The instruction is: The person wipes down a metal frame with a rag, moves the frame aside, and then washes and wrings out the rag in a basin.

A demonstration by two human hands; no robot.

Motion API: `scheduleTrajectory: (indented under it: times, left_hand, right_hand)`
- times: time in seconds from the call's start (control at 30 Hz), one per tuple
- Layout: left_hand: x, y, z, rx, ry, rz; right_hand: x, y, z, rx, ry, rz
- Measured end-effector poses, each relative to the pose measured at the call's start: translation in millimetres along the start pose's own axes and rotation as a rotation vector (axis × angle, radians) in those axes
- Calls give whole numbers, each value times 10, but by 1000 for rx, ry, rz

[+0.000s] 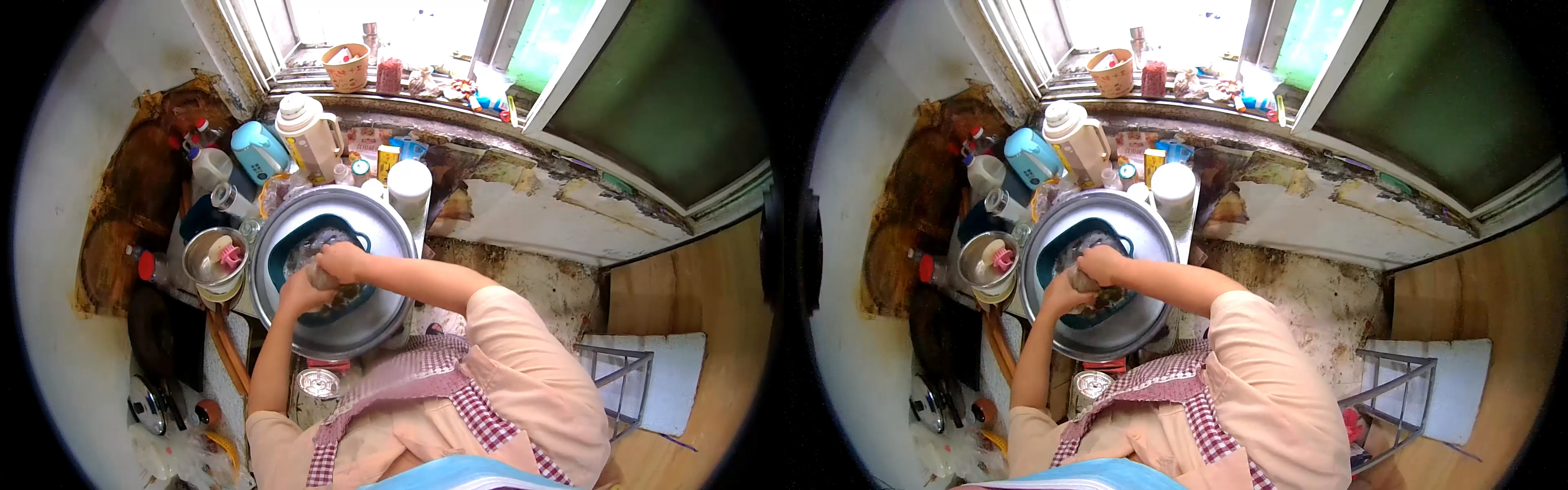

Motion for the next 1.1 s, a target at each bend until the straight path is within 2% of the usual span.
scheduleTrajectory:
  times: [0.03,0.13,0.17,0.27,0.3,0.37,0.4,0.43,0.47,0.5,0.53,0.57,0.6,0.63,0.67,0.73,0.77,0.8,0.83,0.87,0.9,1.0,1.07,1.1]
  left_hand:
    - [-24,20,-15,-90,37,50]
    - [-32,-19,22,-317,-146,357]
    - [-117,-2,-31,-396,-232,418]
    - [-80,-27,-2,-601,-315,565]
    - [-135,-16,-76,-735,-438,589]
    - [-204,1,-118,-777,-529,638]
    - [-244,-6,-170,-794,-570,660]
    - [-229,-3,-162,-725,-493,591]
    - [-155,-13,-120,-650,-425,437]
    - [-45,-32,-54,-575,-354,286]
    - [99,-70,26,-501,-282,137]
    - [208,-82,62,-555,-301,37]
    - [413,-161,175,-371,-209,-314]
    - [406,-182,168,-176,-110,-660]
    - [400,-285,141,29,-5,-1000]
    - [352,-327,142,198,-79,-1142]
    - [248,-316,80,266,-125,-1188]
    - [141,-292,-2,335,-168,-1233]
    - [102,-254,-61,330,-125,-1125]
    - [73,-201,-49,232,-175,-1000]
    - [50,-157,-34,137,-222,-870]
    - [59,-32,30,-177,-322,-395]
    - [-55,21,-19,-409,-372,-16]
    - [-104,26,-36,-446,-403,101]
  right_hand:
    - [-10,83,-59,-127,-66,147]
    - [-51,115,-166,-17,-321,466]
    - [-76,49,-164,-116,-337,518]
    - [-46,-108,-251,26,-502,1099]
    - [-32,-228,-211,84,-488,1300]
    - [-22,-370,-192,203,-438,1699]
    - [-76,-380,-217,186,-425,1687]
    - [-63,-234,-298,173,-410,1673]
    - [-49,-149,-342,164,-392,1659]
    - [-162,-385,-207,51,-455,1662]
    - [-172,-199,-246,-129,-346,1296]
    - [-103,36,-367,-291,-235,923]
    - [36,266,-507,-435,-124,546]
    - [143,421,-578,-388,-62,421]
    - [211,480,-609,-436,37,195]
    - [329,509,-634,-526,236,-264]
    - [325,544,-625,-586,304,-274]
    - [260,518,-518,-482,266,-205]
    - [195,479,-412,-376,231,-138]
    - [151,415,-334,-268,195,-70]
    - [162,444,-346,-378,186,-102]
    - [44,203,-196,-130,-41,47]
    - [-30,108,-193,-222,-171,307]
    - [-3,160,-265,-227,-225,381]
Point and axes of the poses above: each hand's wrist, its own z-axis towards the middle knuckle, its own y-axis out of the back of the hand, x = y × z, the point moved 6 cm from there along z, towards the middle knuckle, and after that the axes turned 9 degrees about x, right-handed, at the moved point
